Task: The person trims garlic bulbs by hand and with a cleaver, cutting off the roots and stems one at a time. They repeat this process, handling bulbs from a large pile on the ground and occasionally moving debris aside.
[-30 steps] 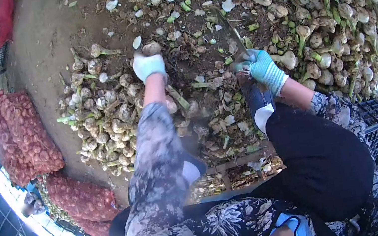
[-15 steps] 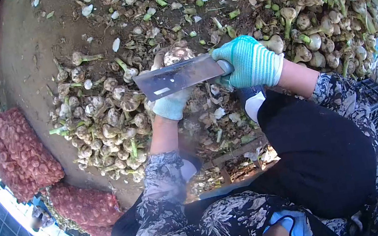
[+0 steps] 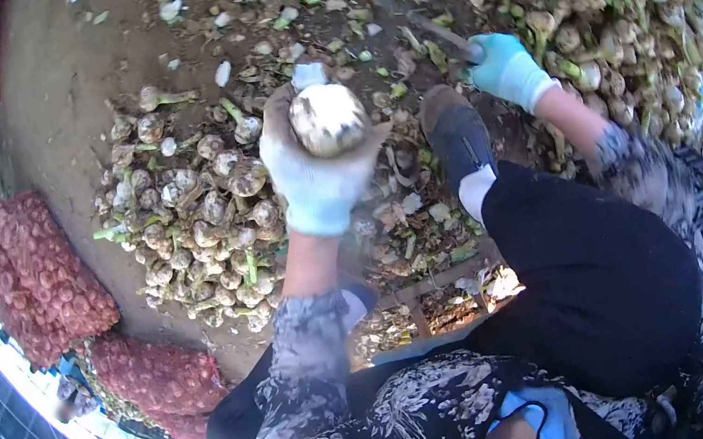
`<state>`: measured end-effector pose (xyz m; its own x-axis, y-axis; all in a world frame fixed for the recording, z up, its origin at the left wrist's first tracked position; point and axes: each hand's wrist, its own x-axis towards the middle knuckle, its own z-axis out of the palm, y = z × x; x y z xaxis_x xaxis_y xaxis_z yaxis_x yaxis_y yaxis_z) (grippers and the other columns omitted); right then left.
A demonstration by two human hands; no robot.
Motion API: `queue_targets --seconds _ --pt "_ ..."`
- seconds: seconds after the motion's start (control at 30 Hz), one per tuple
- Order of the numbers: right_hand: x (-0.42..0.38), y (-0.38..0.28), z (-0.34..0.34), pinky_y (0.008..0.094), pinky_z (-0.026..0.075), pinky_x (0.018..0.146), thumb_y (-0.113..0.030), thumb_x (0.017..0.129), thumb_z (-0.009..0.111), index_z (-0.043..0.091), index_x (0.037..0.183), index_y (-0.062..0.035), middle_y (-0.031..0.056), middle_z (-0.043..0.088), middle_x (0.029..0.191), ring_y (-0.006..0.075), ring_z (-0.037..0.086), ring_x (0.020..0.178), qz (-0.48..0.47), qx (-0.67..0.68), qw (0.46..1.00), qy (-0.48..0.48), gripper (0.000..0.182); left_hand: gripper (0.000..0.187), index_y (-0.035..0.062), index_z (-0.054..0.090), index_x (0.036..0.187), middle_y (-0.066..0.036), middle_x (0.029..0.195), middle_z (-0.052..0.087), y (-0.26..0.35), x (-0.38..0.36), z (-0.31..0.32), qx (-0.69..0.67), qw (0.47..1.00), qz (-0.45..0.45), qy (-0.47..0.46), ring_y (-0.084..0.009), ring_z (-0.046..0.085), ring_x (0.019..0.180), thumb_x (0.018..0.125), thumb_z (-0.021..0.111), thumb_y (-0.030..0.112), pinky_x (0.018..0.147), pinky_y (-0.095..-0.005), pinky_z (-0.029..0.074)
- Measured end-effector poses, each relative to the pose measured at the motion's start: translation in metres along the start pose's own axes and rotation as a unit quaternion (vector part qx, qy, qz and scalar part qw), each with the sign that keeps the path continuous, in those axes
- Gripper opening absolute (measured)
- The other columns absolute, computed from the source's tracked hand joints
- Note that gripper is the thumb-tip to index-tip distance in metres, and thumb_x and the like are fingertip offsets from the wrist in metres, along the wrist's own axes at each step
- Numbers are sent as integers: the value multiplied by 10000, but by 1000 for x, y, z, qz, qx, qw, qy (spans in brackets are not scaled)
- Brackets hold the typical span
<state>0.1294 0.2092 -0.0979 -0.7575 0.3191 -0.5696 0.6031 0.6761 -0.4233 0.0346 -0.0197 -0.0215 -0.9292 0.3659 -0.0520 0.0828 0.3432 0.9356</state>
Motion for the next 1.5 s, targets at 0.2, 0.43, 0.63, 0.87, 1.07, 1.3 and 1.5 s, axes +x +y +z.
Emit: queue_targets --seconds 0.2,0.43,0.63,0.87,1.07,1.3,1.5 --pt "-25 -49 25 225 399 511 -104 698 706 511 652 -64 -41 494 620 66 475 588 -77 664 740 -76 205 206 80 540 877 -49 756 573 -21 25 2 -547 768 -324 75 -192 548 672 772 584 252 640 -371 456" --pt "-31 -84 76 228 387 499 -184 692 743 521 698 -28 -32 466 562 56 385 557 -92 519 847 -75 271 256 89 546 853 -89 775 574 -19 47 26 -643 674 -300 208 -271 543 718 721 566 307 734 -441 434" --pt "-33 -92 83 249 392 502 -203 709 725 516 699 -31 -9 462 561 69 396 556 -86 515 853 -30 271 254 94 514 818 -73 825 535 -20 44 20 -640 615 -362 283 -251 512 809 707 570 316 818 -471 392" --pt "-13 -22 125 289 462 601 -128 846 504 586 922 -38 77 591 749 172 565 673 -214 156 964 -15 143 313 50 478 942 -119 881 497 -5 27 32 -542 833 -109 -32 -225 496 915 838 408 336 899 -420 381" --pt "-1 -38 70 247 426 583 -119 787 633 585 942 -25 51 605 783 100 532 678 88 460 884 6 188 572 -52 391 1204 -180 1206 456 20 30 40 126 992 -12 19 -250 464 1082 754 636 202 976 -308 350" --pt "-2 -36 89 255 422 582 -140 742 679 577 892 24 34 595 756 106 483 643 92 425 899 -45 245 735 20 519 1109 -158 1234 370 -97 10 -10 702 658 -263 -67 -294 479 1064 559 729 459 856 -355 430" --pt "-8 -36 56 250 439 612 -273 685 738 569 874 16 32 557 705 91 473 661 -4 442 896 -26 385 665 9 425 1224 -146 1142 486 -91 30 -27 337 914 -208 -85 -255 525 1027 624 689 122 897 -320 433"
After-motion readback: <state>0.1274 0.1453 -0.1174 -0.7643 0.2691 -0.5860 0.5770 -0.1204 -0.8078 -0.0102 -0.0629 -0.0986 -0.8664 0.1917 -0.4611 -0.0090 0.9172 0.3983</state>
